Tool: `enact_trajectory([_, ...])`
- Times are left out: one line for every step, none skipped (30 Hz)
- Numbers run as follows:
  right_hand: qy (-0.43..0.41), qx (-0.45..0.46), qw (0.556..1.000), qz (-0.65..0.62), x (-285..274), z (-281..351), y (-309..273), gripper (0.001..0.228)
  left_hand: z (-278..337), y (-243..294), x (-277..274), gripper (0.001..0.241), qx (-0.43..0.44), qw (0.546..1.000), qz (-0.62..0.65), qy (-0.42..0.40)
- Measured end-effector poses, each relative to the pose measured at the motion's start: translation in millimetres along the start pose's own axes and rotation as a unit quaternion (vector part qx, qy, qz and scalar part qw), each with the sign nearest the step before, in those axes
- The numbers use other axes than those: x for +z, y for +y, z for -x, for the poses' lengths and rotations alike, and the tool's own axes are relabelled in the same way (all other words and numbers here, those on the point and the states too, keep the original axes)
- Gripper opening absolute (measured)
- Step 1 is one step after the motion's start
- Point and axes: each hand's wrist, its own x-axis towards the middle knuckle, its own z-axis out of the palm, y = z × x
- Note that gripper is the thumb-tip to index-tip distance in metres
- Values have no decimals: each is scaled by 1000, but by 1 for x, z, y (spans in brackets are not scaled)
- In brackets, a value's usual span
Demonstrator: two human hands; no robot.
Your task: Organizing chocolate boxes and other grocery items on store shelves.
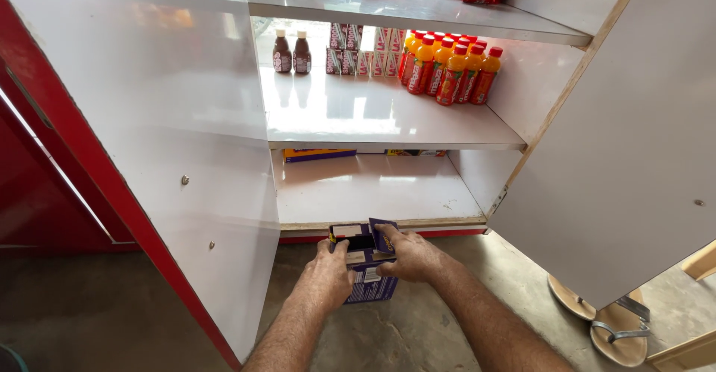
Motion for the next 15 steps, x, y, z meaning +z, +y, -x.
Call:
enact_trajectory([-2, 0, 1000, 0, 2, -2, 0, 102, -3, -1, 3, 69, -1, 1000, 0, -1])
enact_trajectory([-5, 6, 1000, -2, 3, -3, -1, 102, -5, -2, 6, 68, -6, 1000, -6, -4])
enact_trajectory([-8, 11, 1000, -4, 3, -5, -2, 101, -8, -2, 7, 68, -12, 1000, -14, -5])
enact_trajectory([-8, 10, 1000, -5, 3, -6, -3, 101, -8, -4, 5, 68, -13, 1000, -15, -4])
enact_trajectory([-8, 8, 1000, -3, 4, -7, -2, 101, -10, -6, 5, 69, -8, 1000, -13, 0])
enact_trajectory([-8, 7, 1000, -2, 5, -8, -2, 100, -11, -8, 5, 69, -2, 1000, -11, 5])
enact_trajectory([-8, 6, 1000, -2, 5, -9, -3, 100, -14, -10, 7, 69, -3, 1000, -12, 5])
enact_trajectory([-14, 7, 1000, 0, 5, -8, -4, 99, -16, -12, 8, 69, -3, 1000, -18, 1])
enact_trajectory([-20, 8, 1000, 3, 5, -8, -5, 97, -19, -14, 11, 69, -4, 1000, -24, -4])
enact_trajectory([-21, 8, 1000, 4, 6, -10, -5, 97, -19, -15, 10, 69, -4, 1000, -23, -5])
enact_trajectory([-27, 8, 1000, 8, 6, -12, -5, 97, -18, -15, 9, 70, -3, 1000, -24, -8])
enact_trajectory([-34, 8, 999, 12, 7, -14, -6, 97, -17, -16, 8, 70, -3, 1000, -24, -11])
enact_trajectory([-35, 7, 999, 12, 7, -14, -6, 97, -17, -17, 8, 70, -4, 1000, -24, -12])
enact_trajectory([-37, 9, 999, 16, 8, -14, -7, 97, -16, -18, 7, 70, -5, 1000, -25, -15])
enact_trajectory([-37, 10, 999, 19, 7, -14, -6, 97, -16, -17, 6, 70, -7, 999, -26, -18])
